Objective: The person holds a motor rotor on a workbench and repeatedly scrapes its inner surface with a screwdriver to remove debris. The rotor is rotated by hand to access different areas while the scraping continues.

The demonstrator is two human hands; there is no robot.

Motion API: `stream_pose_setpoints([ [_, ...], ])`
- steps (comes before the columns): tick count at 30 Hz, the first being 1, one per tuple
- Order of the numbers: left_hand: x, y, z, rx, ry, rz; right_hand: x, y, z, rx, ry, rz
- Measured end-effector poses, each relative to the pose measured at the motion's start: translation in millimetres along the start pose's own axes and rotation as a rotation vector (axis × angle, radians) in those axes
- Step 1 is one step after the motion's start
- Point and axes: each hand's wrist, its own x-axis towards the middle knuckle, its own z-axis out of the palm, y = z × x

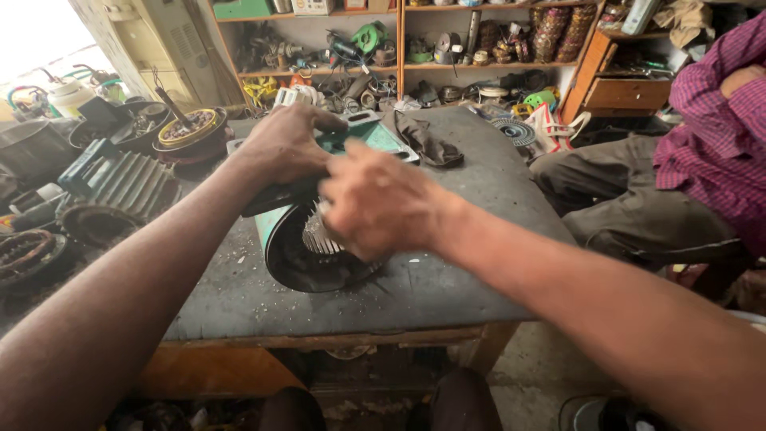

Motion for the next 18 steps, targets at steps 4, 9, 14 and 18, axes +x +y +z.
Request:
stream_pose_setpoints([
  [4, 22.9, -34.2, 14.1, -0.050, 0.040, 0.062, 17.9, 16.5, 27.4, 0.073, 0.314, 0.103],
  [9, 36.2, -55.3, 11.4, -0.189, 0.147, -0.144, 33.8, 17.0, 61.7, -0.084, 0.433, 0.237],
  [14, 11.8, -29.5, -0.2, -0.220, 0.245, -0.324, 50.2, 1.5, 42.6, -0.113, 0.242, 0.380],
  [18, -16.5, -4.1, -4.6, -0.045, 0.233, -0.236, 15.1, -32.1, -0.7, -0.003, 0.184, 0.237],
])
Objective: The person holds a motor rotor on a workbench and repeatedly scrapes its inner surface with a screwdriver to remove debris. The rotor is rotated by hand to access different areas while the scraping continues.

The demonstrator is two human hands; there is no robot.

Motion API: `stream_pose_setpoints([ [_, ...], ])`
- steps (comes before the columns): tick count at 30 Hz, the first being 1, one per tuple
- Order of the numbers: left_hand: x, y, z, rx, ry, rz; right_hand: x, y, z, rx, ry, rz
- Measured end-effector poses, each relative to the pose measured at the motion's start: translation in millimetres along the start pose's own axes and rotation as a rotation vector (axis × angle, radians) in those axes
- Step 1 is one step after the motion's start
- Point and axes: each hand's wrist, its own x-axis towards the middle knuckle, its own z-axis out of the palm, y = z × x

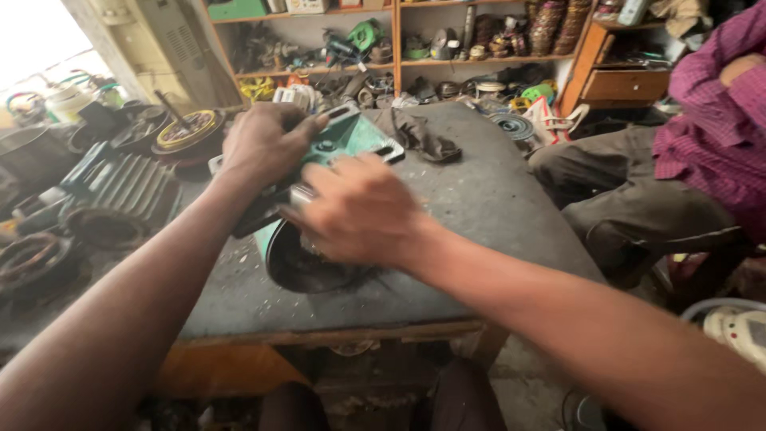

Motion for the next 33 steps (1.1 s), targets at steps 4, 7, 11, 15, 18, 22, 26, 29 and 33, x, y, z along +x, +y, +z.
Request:
stream_pose_setpoints([
  [4, -14.4, 6.9, -7.8, 0.016, -0.048, -0.077, -46.0, -11.4, -30.8, -0.028, -0.436, -0.071],
  [7, -19.5, 11.3, -11.4, 0.018, -0.062, 0.008, -58.0, -21.9, -32.0, 0.007, -0.692, -0.068],
  [11, -29.0, 18.7, -18.6, 0.053, -0.106, 0.150, -51.9, -38.3, -34.1, 0.086, -0.914, 0.072],
  [15, -36.4, 21.5, -27.6, 0.160, -0.225, 0.163, -71.7, -36.0, -68.5, 0.126, -0.829, 0.155],
  [18, -36.4, 17.8, -29.4, 0.130, -0.287, 0.069, -112.3, -33.0, -97.3, 0.093, -0.696, 0.601],
  [22, -28.0, 7.8, -26.8, 0.093, -0.192, 0.146, -155.1, -67.1, -79.3, 0.371, -0.577, 1.461],
  [26, -18.0, -0.1, -29.0, -0.010, -0.307, 0.005, -156.5, -111.4, -40.9, 0.584, -0.159, 1.299],
  [29, -20.3, -3.7, -35.6, -0.130, -0.350, -0.127, -140.6, -120.5, -28.0, 0.488, -0.173, 1.405],
  [33, -36.2, -5.7, -45.3, -0.285, -0.277, -0.104, -118.8, -111.8, -28.0, 0.457, -0.253, 1.392],
])
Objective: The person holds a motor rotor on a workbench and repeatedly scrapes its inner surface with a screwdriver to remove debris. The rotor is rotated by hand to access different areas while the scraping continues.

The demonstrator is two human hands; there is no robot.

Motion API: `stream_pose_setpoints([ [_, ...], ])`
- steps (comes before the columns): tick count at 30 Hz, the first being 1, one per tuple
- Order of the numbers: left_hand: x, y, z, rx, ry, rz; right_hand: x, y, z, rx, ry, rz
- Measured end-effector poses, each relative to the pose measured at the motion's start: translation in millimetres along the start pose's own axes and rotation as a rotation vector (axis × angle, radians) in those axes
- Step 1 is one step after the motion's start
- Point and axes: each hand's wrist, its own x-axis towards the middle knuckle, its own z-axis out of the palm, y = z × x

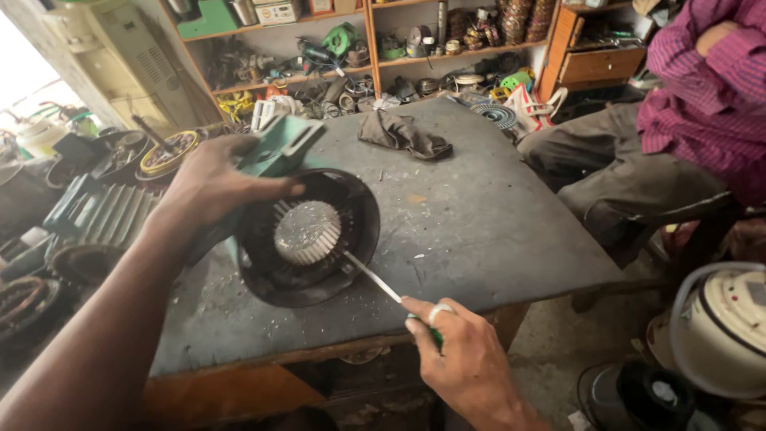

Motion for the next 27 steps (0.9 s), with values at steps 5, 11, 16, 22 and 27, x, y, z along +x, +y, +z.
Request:
stream_pose_setpoints([
  [5, -12.3, -0.9, -2.0, 0.013, 0.023, -0.127, 9.1, -11.3, 0.0, -0.056, 0.050, -0.192],
  [11, 2.1, -12.3, -1.7, 0.160, 0.040, 0.052, 5.6, -7.4, 0.4, -0.098, -0.078, -0.101],
  [16, 11.7, -23.2, -1.6, 0.212, 0.041, 0.115, 3.4, 1.0, 1.0, -0.183, 0.015, -0.199],
  [22, 6.8, -15.6, -0.9, 0.186, 0.030, -0.016, 13.7, 10.7, 0.4, -0.187, -0.014, -0.244],
  [27, 3.9, -8.2, -1.2, 0.162, 0.011, -0.072, 18.4, -2.8, 2.0, -0.587, -0.099, -0.524],
])
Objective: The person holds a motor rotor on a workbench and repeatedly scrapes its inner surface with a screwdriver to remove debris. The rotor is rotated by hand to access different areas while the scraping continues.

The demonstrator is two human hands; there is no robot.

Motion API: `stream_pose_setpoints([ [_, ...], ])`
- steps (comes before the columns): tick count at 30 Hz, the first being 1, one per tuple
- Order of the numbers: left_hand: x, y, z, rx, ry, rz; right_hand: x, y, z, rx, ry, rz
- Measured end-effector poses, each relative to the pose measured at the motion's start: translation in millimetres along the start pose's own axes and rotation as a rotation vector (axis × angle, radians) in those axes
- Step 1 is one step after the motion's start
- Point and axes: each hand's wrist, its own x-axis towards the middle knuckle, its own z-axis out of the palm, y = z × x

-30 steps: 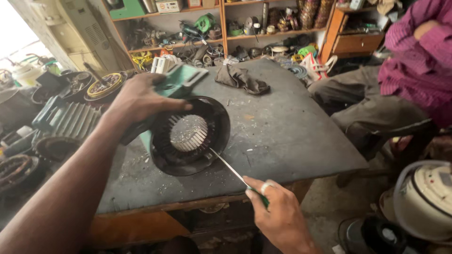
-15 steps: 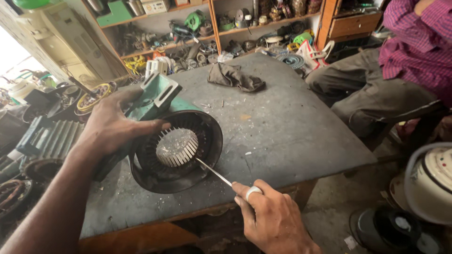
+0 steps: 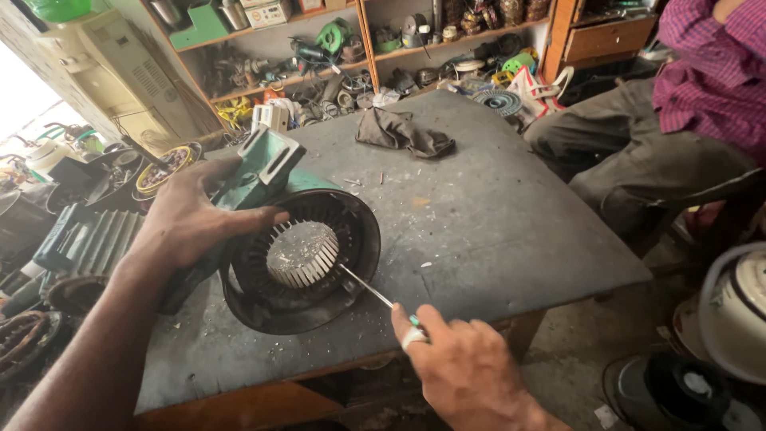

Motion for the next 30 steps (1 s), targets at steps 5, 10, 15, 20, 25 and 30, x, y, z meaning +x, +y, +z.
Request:
stream_pose_setpoints([
  [5, 8.1, -13.7, 3.0, 0.037, 0.010, 0.084, 12.9, 0.2, -7.2, -0.327, -0.164, -0.353],
  [10, 19.7, -24.6, -0.8, 0.047, -0.021, 0.083, 28.4, 45.3, -2.3, 0.009, -0.180, -0.253],
  [15, 20.7, -4.9, -5.4, 0.139, 0.056, 0.308, 26.4, 62.8, 12.6, 0.641, 0.071, 0.006],
  [20, 5.0, 13.5, -3.0, -0.099, -0.052, -0.109, 0.0, 43.5, 14.4, 0.935, -0.230, 0.671],
  [25, 7.5, 9.9, -4.8, -0.076, -0.041, -0.090, -4.6, 23.6, 0.2, 0.686, 0.068, 0.296],
  [30, 24.0, -6.3, -7.2, -0.009, -0.008, 0.012, 9.9, 11.5, -5.8, 0.684, -0.101, 0.489],
])
